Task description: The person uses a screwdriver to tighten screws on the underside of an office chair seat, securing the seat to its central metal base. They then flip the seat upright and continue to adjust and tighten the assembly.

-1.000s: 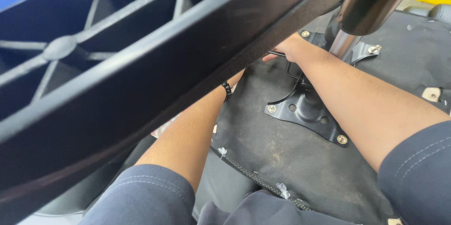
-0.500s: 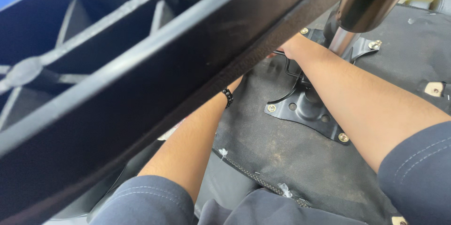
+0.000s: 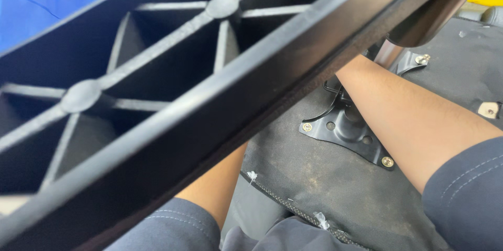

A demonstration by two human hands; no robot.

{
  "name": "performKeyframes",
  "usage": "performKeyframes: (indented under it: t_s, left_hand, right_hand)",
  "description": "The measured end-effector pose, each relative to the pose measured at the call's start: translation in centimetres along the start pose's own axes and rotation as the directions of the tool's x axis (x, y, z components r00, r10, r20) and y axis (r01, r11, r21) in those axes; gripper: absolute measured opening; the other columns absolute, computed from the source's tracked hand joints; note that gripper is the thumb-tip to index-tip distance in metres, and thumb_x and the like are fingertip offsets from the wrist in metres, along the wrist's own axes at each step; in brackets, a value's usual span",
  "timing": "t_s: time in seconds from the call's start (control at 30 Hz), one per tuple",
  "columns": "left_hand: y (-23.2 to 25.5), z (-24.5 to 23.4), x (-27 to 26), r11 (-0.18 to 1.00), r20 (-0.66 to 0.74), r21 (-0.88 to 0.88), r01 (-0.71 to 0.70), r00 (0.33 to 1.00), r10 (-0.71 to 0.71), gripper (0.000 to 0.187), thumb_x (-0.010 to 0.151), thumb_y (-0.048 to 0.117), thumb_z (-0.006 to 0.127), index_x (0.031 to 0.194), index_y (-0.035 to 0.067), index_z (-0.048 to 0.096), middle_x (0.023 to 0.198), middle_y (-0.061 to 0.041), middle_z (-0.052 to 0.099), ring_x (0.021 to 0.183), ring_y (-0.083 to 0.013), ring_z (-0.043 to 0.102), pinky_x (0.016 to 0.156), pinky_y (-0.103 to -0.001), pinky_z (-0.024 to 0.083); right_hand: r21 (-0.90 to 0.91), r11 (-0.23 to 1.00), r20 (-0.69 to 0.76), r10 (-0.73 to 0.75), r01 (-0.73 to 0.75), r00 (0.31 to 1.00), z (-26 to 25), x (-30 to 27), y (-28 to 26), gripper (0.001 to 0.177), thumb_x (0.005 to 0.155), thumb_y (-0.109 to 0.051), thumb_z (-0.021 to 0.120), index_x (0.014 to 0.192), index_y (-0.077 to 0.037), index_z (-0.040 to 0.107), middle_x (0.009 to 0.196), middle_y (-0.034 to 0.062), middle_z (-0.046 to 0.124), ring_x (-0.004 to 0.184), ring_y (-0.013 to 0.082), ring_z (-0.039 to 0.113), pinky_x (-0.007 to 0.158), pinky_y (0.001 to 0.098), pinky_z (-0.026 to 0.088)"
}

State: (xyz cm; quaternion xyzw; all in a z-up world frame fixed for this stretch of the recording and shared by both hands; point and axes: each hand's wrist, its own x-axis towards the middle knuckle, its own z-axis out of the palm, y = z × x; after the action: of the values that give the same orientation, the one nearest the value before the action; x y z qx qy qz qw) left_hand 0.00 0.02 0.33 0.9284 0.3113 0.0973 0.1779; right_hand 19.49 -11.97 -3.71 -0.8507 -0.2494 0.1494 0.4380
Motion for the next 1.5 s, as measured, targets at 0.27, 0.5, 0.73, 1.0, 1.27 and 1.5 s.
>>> performKeyframes:
  t_s: [0.27, 0.5, 0.73, 1.0, 1.27, 1.5]
  left_hand:
    - [-0.2, -0.8, -0.7, 1.0, 0.006, -0.006, 0.002, 1.0, -0.002, 0.055, 0.092, 0.037, 0.053, 0.14, 0.012, 0.059, 0.148, -0.017, 0.055, 0.138, -0.0318, 0.051, 0.116, -0.042, 0.037]
    - [-0.6, 0.5, 0.4, 1.0, 0.028, -0.005, -0.023, 0.999, 0.024, 0.056, 0.091, 0.036, 0.054, 0.141, 0.01, 0.058, 0.148, -0.018, 0.054, 0.137, -0.033, 0.052, 0.116, -0.042, 0.038]
    - [-0.3, 5.2, 1.8, 0.991, 0.211, -0.029, -0.13, 0.968, 0.133, 0.057, 0.091, 0.035, 0.054, 0.141, 0.009, 0.058, 0.148, -0.02, 0.054, 0.136, -0.0342, 0.052, 0.115, -0.042, 0.038]
    - [-1.9, 7.6, 2.7, 0.957, 0.188, -0.277, -0.082, 0.972, 0.137, 0.072, 0.083, 0.023, 0.065, 0.149, 0.005, 0.043, 0.145, -0.026, 0.056, 0.138, -0.0354, 0.054, 0.116, -0.041, 0.041]
    - [-0.9, 5.9, 1.8, 0.916, 0.189, -0.387, -0.103, 0.964, 0.189, 0.106, 0.081, 0.011, 0.066, 0.163, 0.018, -0.001, 0.148, -0.031, 0.049, 0.138, -0.0386, 0.051, 0.115, -0.04, 0.039]
    - [-0.1, 4.9, 1.4, 0.924, 0.255, -0.38, -0.036, 0.956, 0.142, 0.108, 0.081, 0.01, 0.065, 0.163, 0.023, -0.004, 0.149, -0.03, 0.048, 0.137, -0.0378, 0.054, 0.115, -0.04, 0.041]
  right_hand:
    - [-0.092, 0.996, -0.027, 0.002, -0.004, 1.0, -0.5, -1.0, 0.9, 0.026, 0.096, -0.02, 0.066, 0.116, -0.005, 0.071, 0.1, 0.0132, 0.075, 0.079, 0.0229, 0.074, 0.064, 0.0338, 0.062]
    - [-0.112, 0.994, -0.004, -0.003, 0.002, 1.0, -0.8, -0.2, -0.2, 0.025, 0.095, -0.02, 0.067, 0.115, -0.004, 0.072, 0.098, 0.0138, 0.075, 0.077, 0.0229, 0.073, 0.063, 0.0331, 0.061]
    - [-0.051, 0.997, 0.183, 0.066, -0.057, 0.981, 0.5, 0.5, -1.2, 0.025, 0.095, -0.019, 0.068, 0.114, -0.003, 0.072, 0.096, 0.0143, 0.075, 0.076, 0.0229, 0.073, 0.063, 0.0324, 0.06]
    - [0.218, 0.962, 0.35, 0.083, -0.167, 0.933, 1.9, 2.4, -1.3, 0.016, 0.096, -0.011, 0.063, 0.107, -0.003, 0.071, 0.086, 0.0149, 0.074, 0.066, 0.023, 0.072, 0.059, 0.0308, 0.058]
    - [0.32, 0.924, 0.301, 0.111, -0.21, 0.947, 1.4, 1.8, -1.1, 0.013, 0.09, -0.005, 0.064, 0.097, 0.005, 0.068, 0.083, 0.0186, 0.073, 0.068, 0.0268, 0.075, 0.062, 0.0334, 0.063]
    - [0.299, 0.95, 0.279, -0.003, -0.084, 0.96, 0.8, 0.8, -1.8, 0.009, 0.086, 0.002, 0.061, 0.084, 0.009, 0.068, 0.081, 0.0227, 0.072, 0.066, 0.0278, 0.074, 0.062, 0.0354, 0.063]
